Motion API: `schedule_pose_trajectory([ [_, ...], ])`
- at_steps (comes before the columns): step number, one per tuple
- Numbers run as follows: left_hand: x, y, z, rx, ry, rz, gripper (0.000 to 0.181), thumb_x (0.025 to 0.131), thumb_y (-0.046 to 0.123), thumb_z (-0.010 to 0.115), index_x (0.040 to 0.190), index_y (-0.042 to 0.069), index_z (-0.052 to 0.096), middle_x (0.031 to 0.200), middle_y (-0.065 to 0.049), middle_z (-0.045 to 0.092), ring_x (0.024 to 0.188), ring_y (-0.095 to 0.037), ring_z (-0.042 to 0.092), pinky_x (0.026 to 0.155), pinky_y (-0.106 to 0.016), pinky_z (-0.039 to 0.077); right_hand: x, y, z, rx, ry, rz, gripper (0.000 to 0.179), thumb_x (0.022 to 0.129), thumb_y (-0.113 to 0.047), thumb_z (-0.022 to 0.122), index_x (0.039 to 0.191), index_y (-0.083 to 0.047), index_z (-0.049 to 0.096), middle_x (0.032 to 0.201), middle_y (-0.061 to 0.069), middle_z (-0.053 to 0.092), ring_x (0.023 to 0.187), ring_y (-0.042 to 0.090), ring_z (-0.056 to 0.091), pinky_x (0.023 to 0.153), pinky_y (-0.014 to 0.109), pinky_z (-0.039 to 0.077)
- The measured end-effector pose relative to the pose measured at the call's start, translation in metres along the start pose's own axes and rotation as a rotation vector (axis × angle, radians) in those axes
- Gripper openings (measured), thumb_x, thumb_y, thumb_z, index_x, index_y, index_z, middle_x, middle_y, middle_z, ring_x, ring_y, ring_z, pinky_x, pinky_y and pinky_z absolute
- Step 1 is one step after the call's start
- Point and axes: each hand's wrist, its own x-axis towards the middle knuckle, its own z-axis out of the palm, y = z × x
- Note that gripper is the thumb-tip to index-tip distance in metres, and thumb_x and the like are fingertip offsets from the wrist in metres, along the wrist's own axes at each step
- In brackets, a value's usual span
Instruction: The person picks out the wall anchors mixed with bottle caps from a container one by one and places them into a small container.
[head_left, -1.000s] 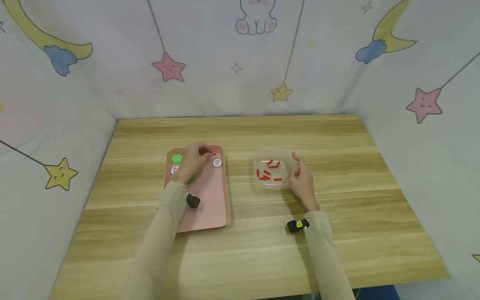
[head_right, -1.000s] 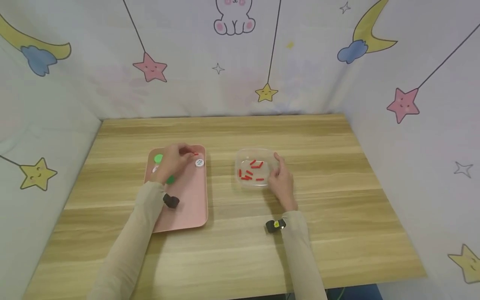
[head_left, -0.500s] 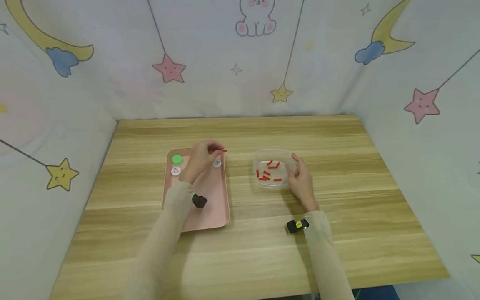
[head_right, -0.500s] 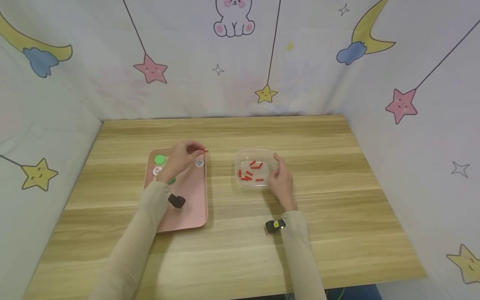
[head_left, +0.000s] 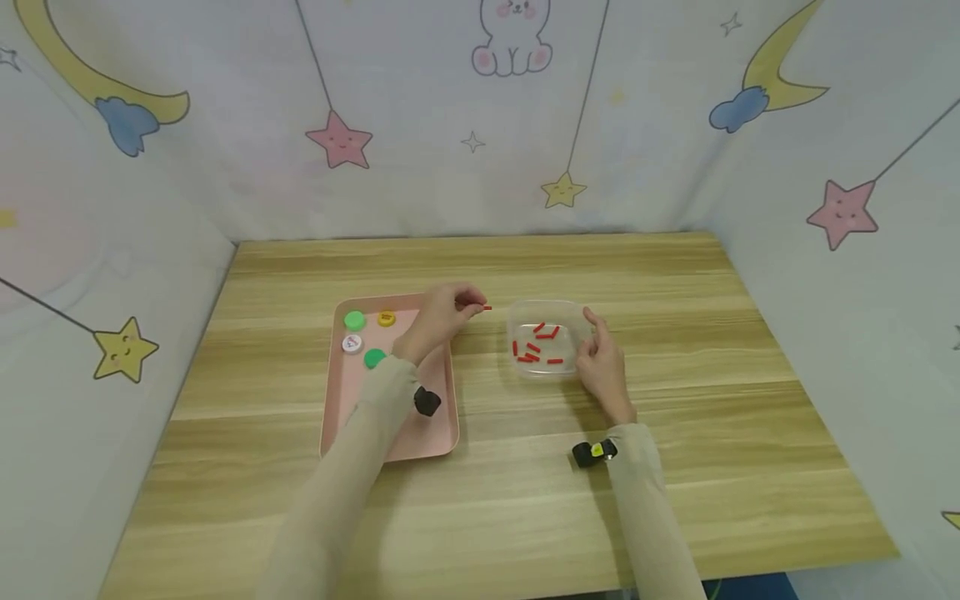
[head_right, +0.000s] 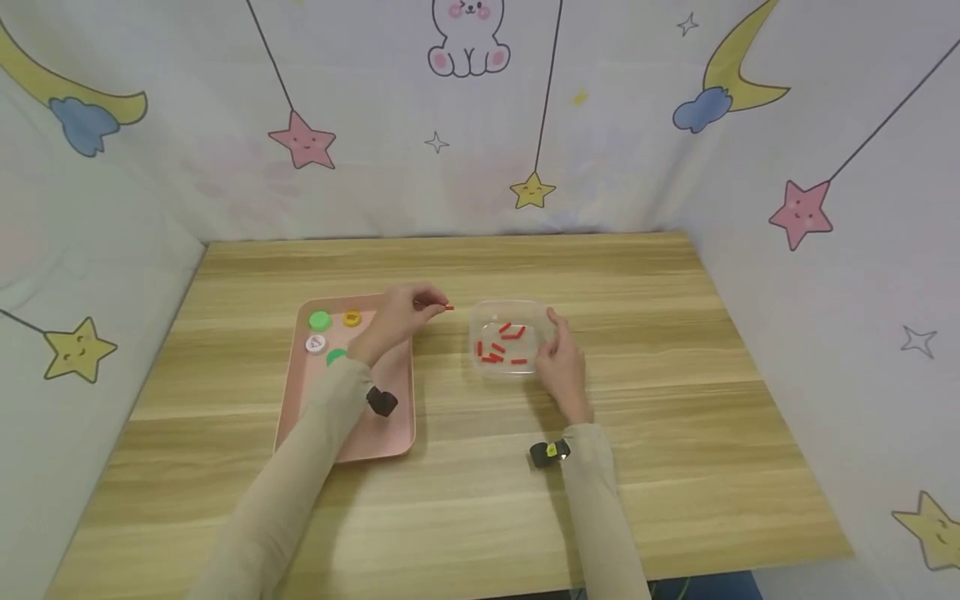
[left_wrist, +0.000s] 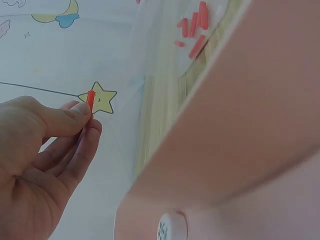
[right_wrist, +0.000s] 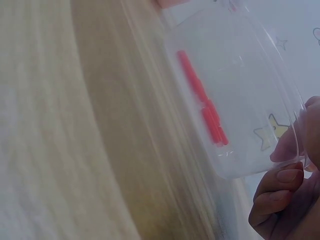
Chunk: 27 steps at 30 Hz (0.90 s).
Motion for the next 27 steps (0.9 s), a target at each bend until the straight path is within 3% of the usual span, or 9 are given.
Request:
schedule_pose_trajectory([
  [10, 0.008, 0.021, 0.025, -0.034, -0.081, 0.036, 0.009, 0.097, 0.007, 0.067, 0.104, 0.005, 0.073, 0.104, -0.009, 0.075, 0.096, -0.024, 0.071, 0.083, -0.031, 0.058, -0.001, 0.002, 0.0, 0.008, -0.001, -0.005, 0.059, 0.09, 0.005, 0.048, 0.148, -0.007, 0.049, 0.061, -0.003, 0.039, 0.054, 0.008, 0.037, 0.052, 0.025, 0.033],
  [19, 0.01, 0.027, 0.04, -0.038, -0.119, 0.127, 0.012, 0.095, 0.002, 0.068, 0.105, -0.003, 0.072, 0.101, -0.012, 0.074, 0.095, -0.022, 0.07, 0.085, -0.028, 0.058, 0.0, 0.005, 0.001, 0.026, 0.0, 0.006, 0.059, 0.091, 0.005, 0.049, 0.148, -0.008, 0.05, 0.061, -0.004, 0.04, 0.053, 0.006, 0.036, 0.051, 0.024, 0.034],
  [27, 0.01, 0.032, 0.049, -0.04, -0.153, 0.145, 0.011, 0.094, 0.0, 0.069, 0.104, -0.004, 0.072, 0.099, -0.012, 0.074, 0.094, -0.021, 0.07, 0.083, -0.024, 0.057, 0.0, 0.005, 0.002, 0.036, -0.006, 0.015, 0.06, 0.091, 0.004, 0.049, 0.149, -0.009, 0.049, 0.063, -0.003, 0.041, 0.055, 0.009, 0.038, 0.052, 0.024, 0.035],
])
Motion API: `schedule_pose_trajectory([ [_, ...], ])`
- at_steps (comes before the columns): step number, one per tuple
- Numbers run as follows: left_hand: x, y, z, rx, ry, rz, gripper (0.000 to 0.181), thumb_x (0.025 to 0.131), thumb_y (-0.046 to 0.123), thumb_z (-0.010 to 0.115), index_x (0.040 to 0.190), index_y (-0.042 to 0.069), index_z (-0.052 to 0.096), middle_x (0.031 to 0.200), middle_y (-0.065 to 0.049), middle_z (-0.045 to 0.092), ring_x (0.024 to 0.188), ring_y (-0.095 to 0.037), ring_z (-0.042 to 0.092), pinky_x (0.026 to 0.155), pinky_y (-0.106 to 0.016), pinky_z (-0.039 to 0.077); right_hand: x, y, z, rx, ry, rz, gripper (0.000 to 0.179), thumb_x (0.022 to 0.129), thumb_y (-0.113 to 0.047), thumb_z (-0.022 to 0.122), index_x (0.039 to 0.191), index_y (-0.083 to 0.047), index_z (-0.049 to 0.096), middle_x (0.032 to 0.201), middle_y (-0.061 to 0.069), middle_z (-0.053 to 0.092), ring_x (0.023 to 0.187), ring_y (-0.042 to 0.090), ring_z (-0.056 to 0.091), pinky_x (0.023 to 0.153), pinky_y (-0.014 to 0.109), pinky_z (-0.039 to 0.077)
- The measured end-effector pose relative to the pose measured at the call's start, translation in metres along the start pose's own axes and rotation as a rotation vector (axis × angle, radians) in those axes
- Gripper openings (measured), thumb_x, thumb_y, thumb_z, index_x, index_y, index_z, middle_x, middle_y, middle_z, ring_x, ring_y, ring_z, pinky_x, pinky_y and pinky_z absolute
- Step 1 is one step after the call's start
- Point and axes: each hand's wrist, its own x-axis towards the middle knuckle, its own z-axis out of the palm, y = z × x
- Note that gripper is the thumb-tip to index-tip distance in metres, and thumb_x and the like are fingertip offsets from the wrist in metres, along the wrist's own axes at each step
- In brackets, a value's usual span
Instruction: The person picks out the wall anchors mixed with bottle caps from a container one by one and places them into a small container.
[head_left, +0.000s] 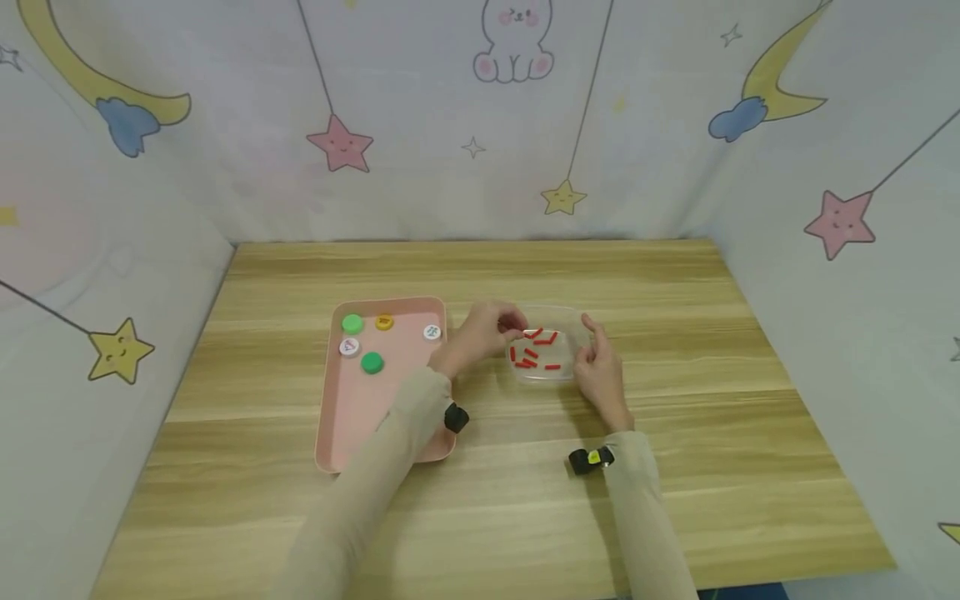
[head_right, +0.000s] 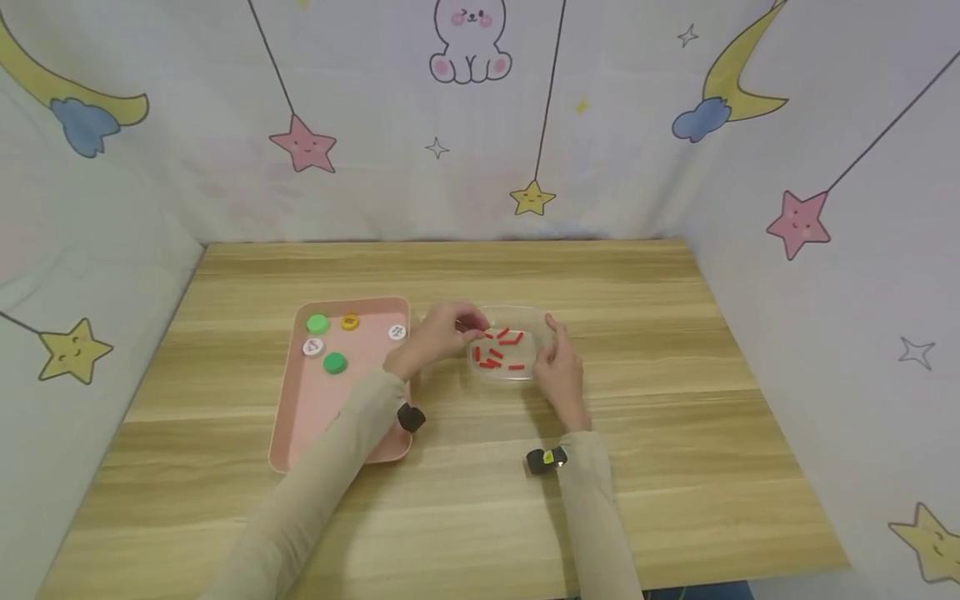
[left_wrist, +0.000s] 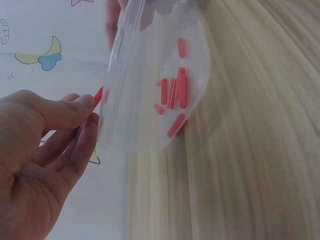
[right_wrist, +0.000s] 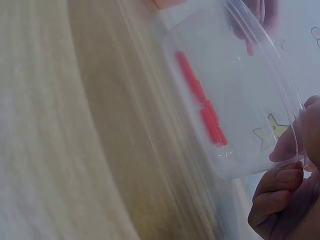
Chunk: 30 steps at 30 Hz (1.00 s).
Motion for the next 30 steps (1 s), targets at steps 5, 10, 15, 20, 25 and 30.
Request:
schedule_pose_trajectory([
  [5, 0.0015, 0.0037, 0.0049, 0.009, -0.025, -0.014, 0.012, 0.095, 0.002, 0.069, 0.105, -0.002, 0.073, 0.101, -0.011, 0.074, 0.095, -0.019, 0.069, 0.084, -0.023, 0.057, -0.0021, -0.0003, -0.0001, 0.002, -0.005, 0.014, 0.06, 0.091, 0.004, 0.049, 0.15, -0.01, 0.048, 0.065, -0.002, 0.041, 0.056, 0.009, 0.039, 0.054, 0.025, 0.036],
  [10, 0.0058, 0.0067, 0.0083, 0.004, -0.048, -0.011, 0.015, 0.094, 0.0, 0.068, 0.108, -0.003, 0.072, 0.104, -0.015, 0.074, 0.097, -0.021, 0.069, 0.086, -0.025, 0.057, -0.002, -0.0015, 0.0001, -0.003, 0.007, 0.0, 0.06, 0.09, 0.005, 0.049, 0.149, -0.009, 0.049, 0.064, -0.002, 0.041, 0.056, 0.009, 0.04, 0.055, 0.026, 0.036],
  [15, 0.0093, 0.0076, 0.0084, 0.008, -0.046, 0.01, 0.014, 0.094, -0.002, 0.068, 0.107, -0.004, 0.072, 0.106, -0.019, 0.073, 0.098, -0.023, 0.069, 0.087, -0.026, 0.057, -0.0004, -0.0029, -0.0006, -0.002, 0.018, -0.015, 0.06, 0.09, 0.005, 0.049, 0.148, -0.008, 0.05, 0.064, -0.003, 0.041, 0.056, 0.01, 0.039, 0.055, 0.026, 0.035],
  [20, 0.0066, 0.0023, 0.0078, 0.007, -0.041, 0.005, 0.015, 0.095, 0.0, 0.068, 0.109, -0.002, 0.072, 0.107, -0.017, 0.074, 0.098, -0.02, 0.069, 0.087, -0.025, 0.057, 0.0002, -0.0029, 0.0003, -0.008, 0.018, -0.017, 0.06, 0.09, 0.005, 0.048, 0.148, -0.008, 0.049, 0.064, -0.003, 0.04, 0.055, 0.008, 0.039, 0.055, 0.027, 0.035],
  [25, 0.0028, -0.0011, 0.0063, 0.016, -0.025, 0.028, 0.014, 0.094, 0.001, 0.069, 0.107, -0.002, 0.072, 0.104, -0.015, 0.074, 0.096, -0.02, 0.07, 0.085, -0.025, 0.057, 0.001, -0.0023, 0.0004, -0.009, 0.004, -0.016, 0.06, 0.09, 0.004, 0.048, 0.149, -0.009, 0.048, 0.064, -0.002, 0.041, 0.056, 0.01, 0.039, 0.055, 0.026, 0.035],
  [30, 0.0001, -0.0007, 0.0052, 0.027, -0.024, 0.021, 0.011, 0.094, 0.003, 0.069, 0.104, -0.001, 0.073, 0.101, -0.012, 0.074, 0.093, -0.02, 0.07, 0.082, -0.024, 0.058, 0.0007, -0.0021, -0.0013, -0.02, -0.018, -0.003, 0.059, 0.092, 0.002, 0.047, 0.15, -0.011, 0.046, 0.064, 0.0, 0.041, 0.057, 0.013, 0.039, 0.054, 0.027, 0.035],
])
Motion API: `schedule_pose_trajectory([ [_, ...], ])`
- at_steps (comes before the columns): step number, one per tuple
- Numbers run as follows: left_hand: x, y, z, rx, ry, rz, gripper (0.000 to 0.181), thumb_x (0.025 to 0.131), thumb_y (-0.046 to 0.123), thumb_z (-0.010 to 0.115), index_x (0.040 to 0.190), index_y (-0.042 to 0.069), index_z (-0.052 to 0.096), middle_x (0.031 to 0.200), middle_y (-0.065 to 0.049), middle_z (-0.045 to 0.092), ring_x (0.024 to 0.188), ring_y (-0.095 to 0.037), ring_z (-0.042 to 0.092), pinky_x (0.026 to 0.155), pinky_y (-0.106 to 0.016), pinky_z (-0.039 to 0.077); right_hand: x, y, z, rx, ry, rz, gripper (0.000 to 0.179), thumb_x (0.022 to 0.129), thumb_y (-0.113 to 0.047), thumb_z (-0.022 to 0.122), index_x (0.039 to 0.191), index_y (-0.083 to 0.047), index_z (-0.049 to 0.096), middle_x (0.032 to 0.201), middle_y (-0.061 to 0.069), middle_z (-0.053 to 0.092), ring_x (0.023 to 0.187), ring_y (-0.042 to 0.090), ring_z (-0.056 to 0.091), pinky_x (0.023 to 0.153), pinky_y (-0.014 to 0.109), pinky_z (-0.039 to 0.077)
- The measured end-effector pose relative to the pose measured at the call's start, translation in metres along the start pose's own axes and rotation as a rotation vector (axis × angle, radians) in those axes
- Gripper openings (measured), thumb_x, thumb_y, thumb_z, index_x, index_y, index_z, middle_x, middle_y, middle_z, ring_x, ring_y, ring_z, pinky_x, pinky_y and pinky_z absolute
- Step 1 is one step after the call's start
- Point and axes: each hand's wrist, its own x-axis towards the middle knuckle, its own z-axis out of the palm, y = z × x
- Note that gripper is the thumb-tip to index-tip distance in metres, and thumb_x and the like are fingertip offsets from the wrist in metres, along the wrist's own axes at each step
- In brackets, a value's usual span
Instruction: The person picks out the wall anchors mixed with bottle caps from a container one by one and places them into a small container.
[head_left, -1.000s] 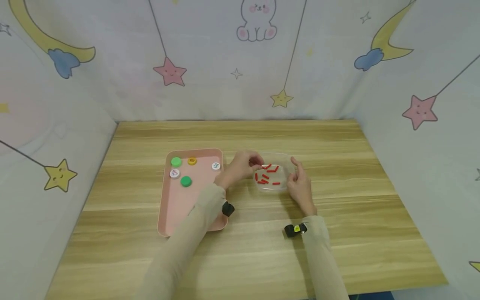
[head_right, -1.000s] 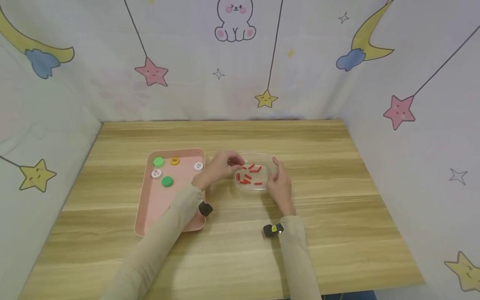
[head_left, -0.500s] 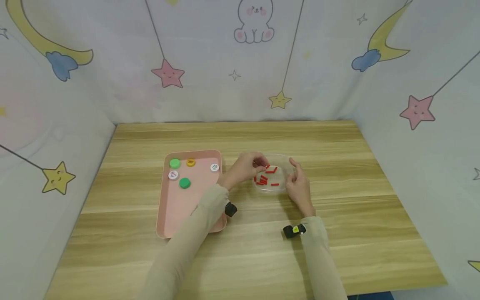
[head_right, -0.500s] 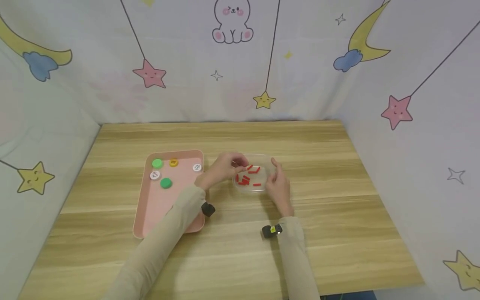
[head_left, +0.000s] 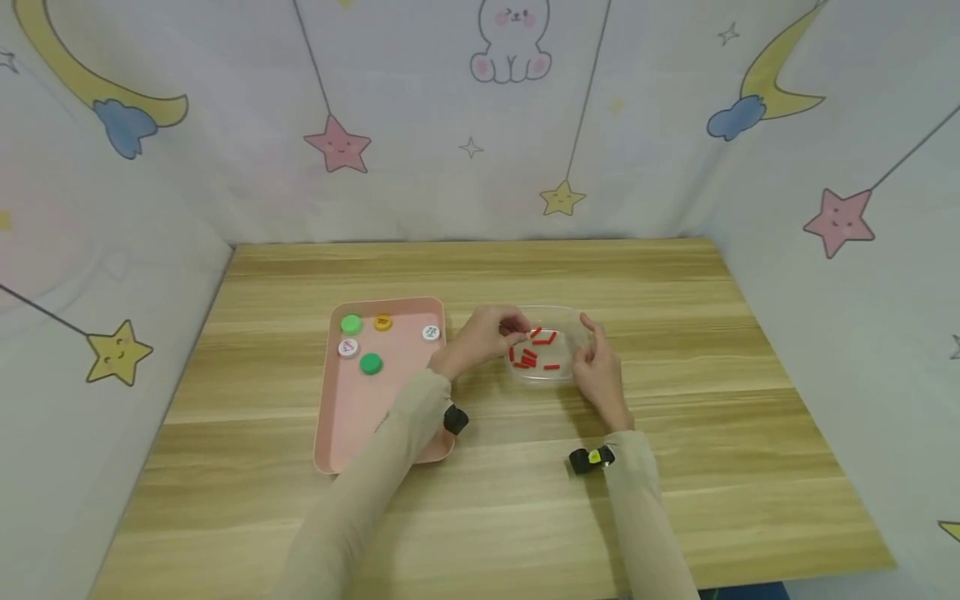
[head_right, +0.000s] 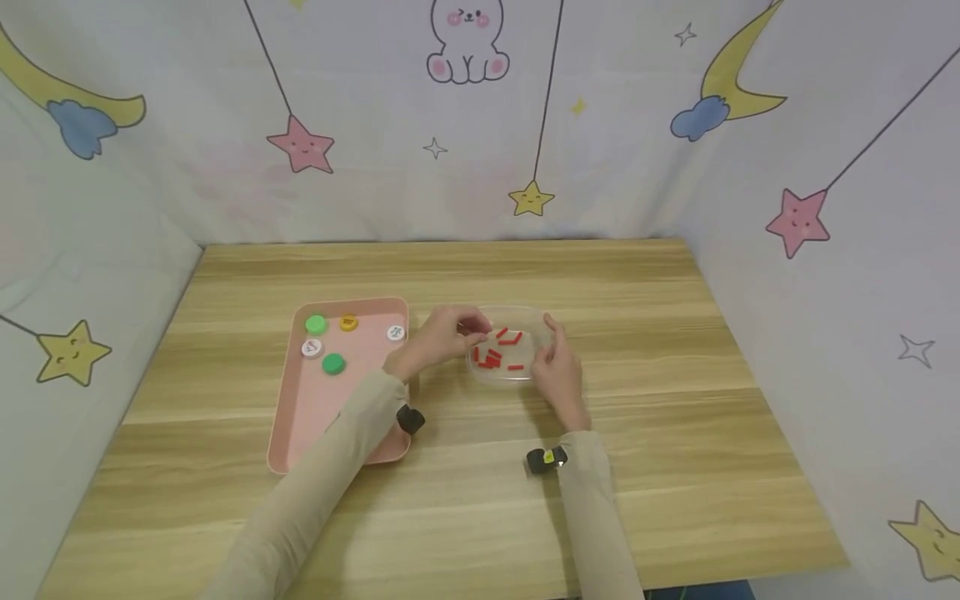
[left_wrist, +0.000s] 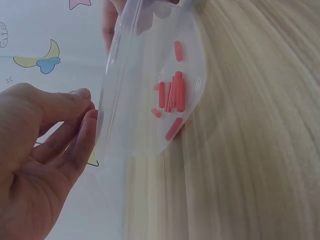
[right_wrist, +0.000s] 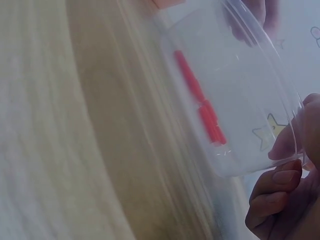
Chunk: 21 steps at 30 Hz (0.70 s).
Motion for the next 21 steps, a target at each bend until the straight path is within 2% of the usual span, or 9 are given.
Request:
schedule_pose_trajectory([
  [11, -0.002, 0.003, 0.001, -0.002, -0.011, -0.011, 0.012, 0.095, 0.004, 0.069, 0.104, -0.002, 0.073, 0.099, -0.011, 0.074, 0.093, -0.019, 0.07, 0.081, -0.022, 0.057, -0.001, 0.004, -0.005, -0.071, -0.03, -0.009, 0.061, 0.093, -0.005, 0.048, 0.153, -0.018, 0.042, 0.065, 0.0, 0.045, 0.057, 0.016, 0.042, 0.056, 0.033, 0.037],
  [13, -0.002, 0.005, 0.001, 0.005, -0.02, -0.01, 0.012, 0.095, 0.004, 0.069, 0.105, -0.002, 0.073, 0.099, -0.01, 0.074, 0.093, -0.019, 0.07, 0.081, -0.022, 0.057, -0.001, 0.005, -0.009, -0.073, -0.048, -0.002, 0.059, 0.098, -0.011, 0.048, 0.155, -0.019, 0.038, 0.067, 0.004, 0.049, 0.06, 0.019, 0.045, 0.059, 0.035, 0.039],
  [16, -0.002, 0.007, 0.0, 0.013, -0.034, -0.007, 0.013, 0.096, 0.005, 0.068, 0.106, -0.002, 0.072, 0.1, -0.01, 0.074, 0.093, -0.019, 0.07, 0.082, -0.022, 0.057, -0.002, 0.006, -0.016, -0.091, -0.084, 0.036, 0.059, 0.106, -0.03, 0.044, 0.161, -0.02, 0.025, 0.079, 0.015, 0.065, 0.072, 0.027, 0.057, 0.07, 0.042, 0.045],
  [18, -0.003, 0.007, -0.002, 0.016, -0.038, -0.011, 0.014, 0.098, 0.007, 0.066, 0.108, -0.001, 0.072, 0.102, -0.01, 0.073, 0.095, -0.019, 0.069, 0.084, -0.023, 0.057, -0.001, 0.006, -0.022, -0.102, -0.099, 0.067, 0.064, 0.108, -0.045, 0.037, 0.163, -0.018, 0.017, 0.095, 0.023, 0.071, 0.085, 0.035, 0.064, 0.079, 0.048, 0.047],
  [20, -0.005, 0.007, -0.007, 0.016, -0.034, -0.024, 0.017, 0.099, 0.01, 0.065, 0.111, 0.0, 0.071, 0.104, -0.009, 0.073, 0.098, -0.019, 0.069, 0.086, -0.025, 0.057, 0.001, 0.005, -0.029, -0.113, -0.088, 0.077, 0.068, 0.108, -0.053, 0.03, 0.163, -0.015, 0.016, 0.11, 0.027, 0.071, 0.098, 0.041, 0.066, 0.087, 0.054, 0.047],
  [21, -0.007, 0.006, -0.011, 0.016, -0.027, -0.036, 0.018, 0.1, 0.012, 0.064, 0.113, 0.001, 0.071, 0.106, -0.008, 0.072, 0.099, -0.019, 0.068, 0.088, -0.027, 0.057, 0.003, 0.005, -0.031, -0.116, -0.079, 0.074, 0.069, 0.107, -0.055, 0.028, 0.162, -0.013, 0.018, 0.112, 0.028, 0.07, 0.1, 0.043, 0.065, 0.088, 0.056, 0.047],
])
